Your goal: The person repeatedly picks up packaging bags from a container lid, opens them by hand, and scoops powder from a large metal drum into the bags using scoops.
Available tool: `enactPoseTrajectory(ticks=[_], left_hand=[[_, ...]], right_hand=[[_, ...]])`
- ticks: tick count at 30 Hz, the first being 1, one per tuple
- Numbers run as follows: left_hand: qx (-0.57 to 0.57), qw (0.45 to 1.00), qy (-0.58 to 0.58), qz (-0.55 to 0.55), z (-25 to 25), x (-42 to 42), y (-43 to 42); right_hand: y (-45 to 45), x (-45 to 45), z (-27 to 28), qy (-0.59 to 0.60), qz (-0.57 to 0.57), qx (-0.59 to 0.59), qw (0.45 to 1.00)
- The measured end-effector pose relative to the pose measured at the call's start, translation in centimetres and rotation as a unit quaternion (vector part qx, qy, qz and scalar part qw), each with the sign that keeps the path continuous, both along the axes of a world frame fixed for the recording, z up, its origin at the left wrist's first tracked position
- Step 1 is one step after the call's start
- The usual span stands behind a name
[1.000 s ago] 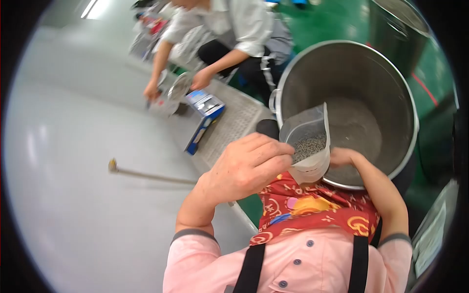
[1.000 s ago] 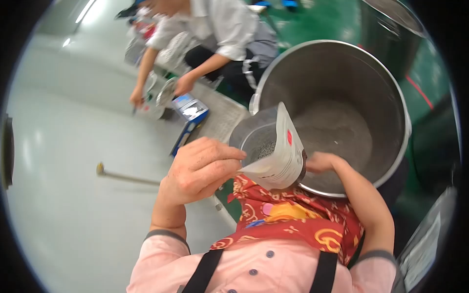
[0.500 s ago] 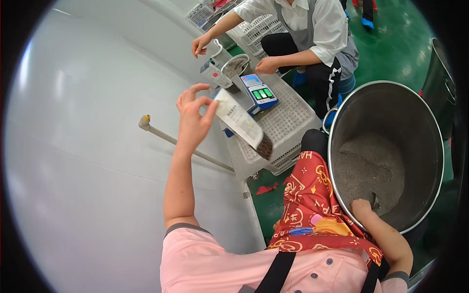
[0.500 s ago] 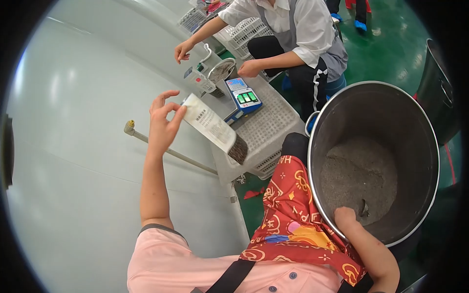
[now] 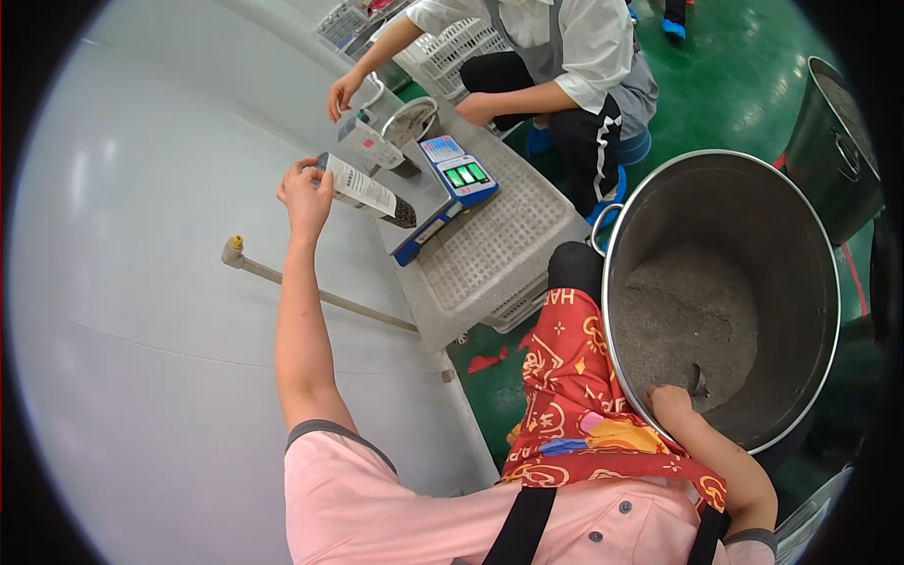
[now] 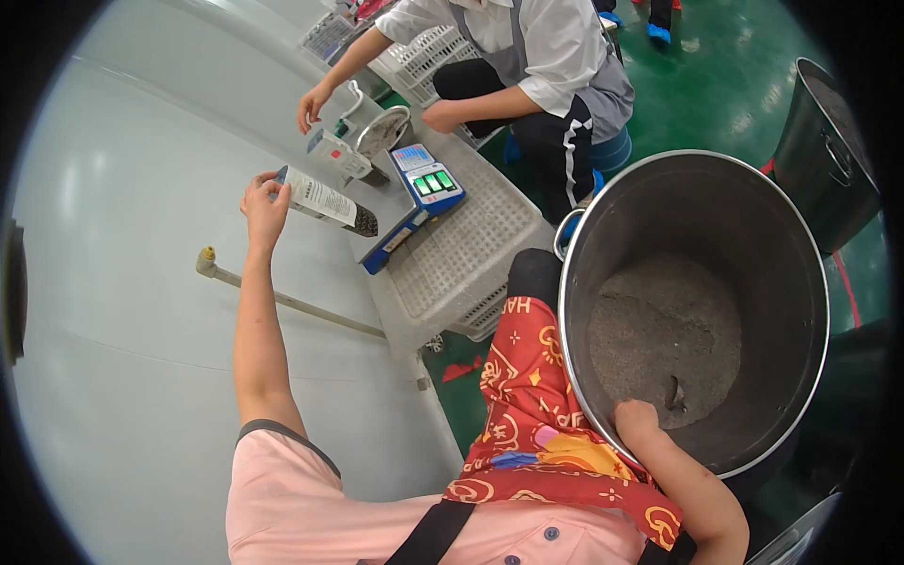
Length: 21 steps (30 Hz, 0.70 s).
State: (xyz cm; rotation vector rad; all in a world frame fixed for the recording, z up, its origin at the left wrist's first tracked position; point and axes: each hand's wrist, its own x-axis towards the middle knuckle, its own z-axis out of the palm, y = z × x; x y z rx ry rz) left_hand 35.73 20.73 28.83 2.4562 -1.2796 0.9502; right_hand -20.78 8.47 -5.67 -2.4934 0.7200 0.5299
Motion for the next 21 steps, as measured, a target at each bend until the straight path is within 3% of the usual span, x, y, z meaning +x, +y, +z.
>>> enactPoseTrajectory(ticks=[11,14,16,18,21], left_hand=[[0.074,0.983,0.143,-0.087,-9.7,-4.0,-1.2],[0.088,0.980,0.074,-0.164,-8.9,-8.3,-3.1],[0.052,0.969,0.202,-0.136,-7.1,-13.0,-4.4],[0.038,0.958,0.195,-0.205,-5.5,-15.9,-5.5],[-0.034,0.920,0.362,-0.148,-3.4,-19.5,-7.0]], right_hand=[[-0.7,0.6,2.8,-0.011,0.046,0.003,0.999],[-4.7,0.0,2.5,0.132,0.078,-0.020,0.988],[-8.4,-0.6,2.3,0.186,0.010,-0.050,0.981],[-11.8,-1.5,0.3,0.238,-0.049,-0.034,0.969],[-14.0,-2.3,-3.2,0.302,-0.099,0.020,0.948]])
